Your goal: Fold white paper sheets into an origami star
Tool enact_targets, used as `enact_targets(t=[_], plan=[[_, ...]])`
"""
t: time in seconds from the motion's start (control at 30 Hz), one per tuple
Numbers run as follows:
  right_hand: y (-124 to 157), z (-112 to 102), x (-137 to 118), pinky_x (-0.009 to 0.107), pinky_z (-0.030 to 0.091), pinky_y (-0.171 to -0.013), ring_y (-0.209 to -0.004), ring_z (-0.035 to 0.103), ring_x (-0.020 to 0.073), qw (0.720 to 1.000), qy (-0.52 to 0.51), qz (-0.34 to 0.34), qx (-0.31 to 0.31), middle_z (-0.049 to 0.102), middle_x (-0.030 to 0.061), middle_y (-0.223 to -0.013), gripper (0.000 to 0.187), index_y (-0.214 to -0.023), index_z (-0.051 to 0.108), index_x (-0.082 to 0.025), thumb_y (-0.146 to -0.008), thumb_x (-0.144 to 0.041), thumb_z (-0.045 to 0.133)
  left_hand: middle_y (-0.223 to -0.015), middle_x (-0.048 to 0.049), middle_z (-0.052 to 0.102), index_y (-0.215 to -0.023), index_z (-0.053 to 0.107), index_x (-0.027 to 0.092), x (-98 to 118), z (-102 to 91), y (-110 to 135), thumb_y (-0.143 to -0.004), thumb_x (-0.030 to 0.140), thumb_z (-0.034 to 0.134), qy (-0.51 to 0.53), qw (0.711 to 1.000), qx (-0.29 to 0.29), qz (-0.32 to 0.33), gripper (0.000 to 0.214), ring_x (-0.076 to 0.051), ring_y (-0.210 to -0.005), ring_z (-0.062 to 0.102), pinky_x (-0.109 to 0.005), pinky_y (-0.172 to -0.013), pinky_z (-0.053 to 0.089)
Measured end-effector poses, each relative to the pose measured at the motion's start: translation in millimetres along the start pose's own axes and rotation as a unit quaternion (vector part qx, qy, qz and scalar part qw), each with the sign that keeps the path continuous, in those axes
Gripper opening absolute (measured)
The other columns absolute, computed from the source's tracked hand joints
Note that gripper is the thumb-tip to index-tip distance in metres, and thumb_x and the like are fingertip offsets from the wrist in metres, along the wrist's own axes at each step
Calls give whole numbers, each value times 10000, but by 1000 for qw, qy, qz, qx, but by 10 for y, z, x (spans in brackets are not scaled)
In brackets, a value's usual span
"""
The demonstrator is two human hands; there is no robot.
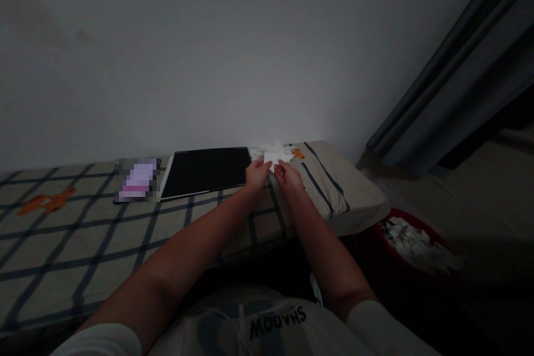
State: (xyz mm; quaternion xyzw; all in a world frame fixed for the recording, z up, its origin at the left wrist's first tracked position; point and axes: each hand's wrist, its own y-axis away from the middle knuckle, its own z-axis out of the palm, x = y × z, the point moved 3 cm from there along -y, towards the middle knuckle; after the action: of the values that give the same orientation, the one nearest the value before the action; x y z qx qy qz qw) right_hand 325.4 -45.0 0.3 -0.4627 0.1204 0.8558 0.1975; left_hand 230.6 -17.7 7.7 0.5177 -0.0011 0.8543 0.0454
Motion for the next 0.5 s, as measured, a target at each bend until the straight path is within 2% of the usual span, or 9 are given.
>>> enact_targets(t=[0.17,0.33,0.5], plan=[[-37,-28,-105,146,564,-583,-539,627,74,997,-53,22,50,640,-36,-594,156,-751,554,-189,-818,-109,670,-758,-9,682,-805,653,135,-50,126,-97,-709,81,690,-7,1000,-8,5,116,-87,-637,606,-204,-650,485],[-233,-85,-321,159,557,-557,-526,632,83,997,-30,28,62,643,-18,-571,143,-737,576,-161,-863,-99,605,-835,-43,703,-835,671,133,-47,280,-216,-807,103,638,-44,998,-34,6,53,-95,-676,631,-213,-691,511],[-600,-207,-608,106,429,-415,-422,528,46,995,33,2,97,576,-65,-494,200,-697,546,-161,-836,-20,572,-1015,-100,720,-1082,679,133,32,394,-424,-885,127,580,-125,991,-40,10,221,-110,-783,673,-240,-796,541]])
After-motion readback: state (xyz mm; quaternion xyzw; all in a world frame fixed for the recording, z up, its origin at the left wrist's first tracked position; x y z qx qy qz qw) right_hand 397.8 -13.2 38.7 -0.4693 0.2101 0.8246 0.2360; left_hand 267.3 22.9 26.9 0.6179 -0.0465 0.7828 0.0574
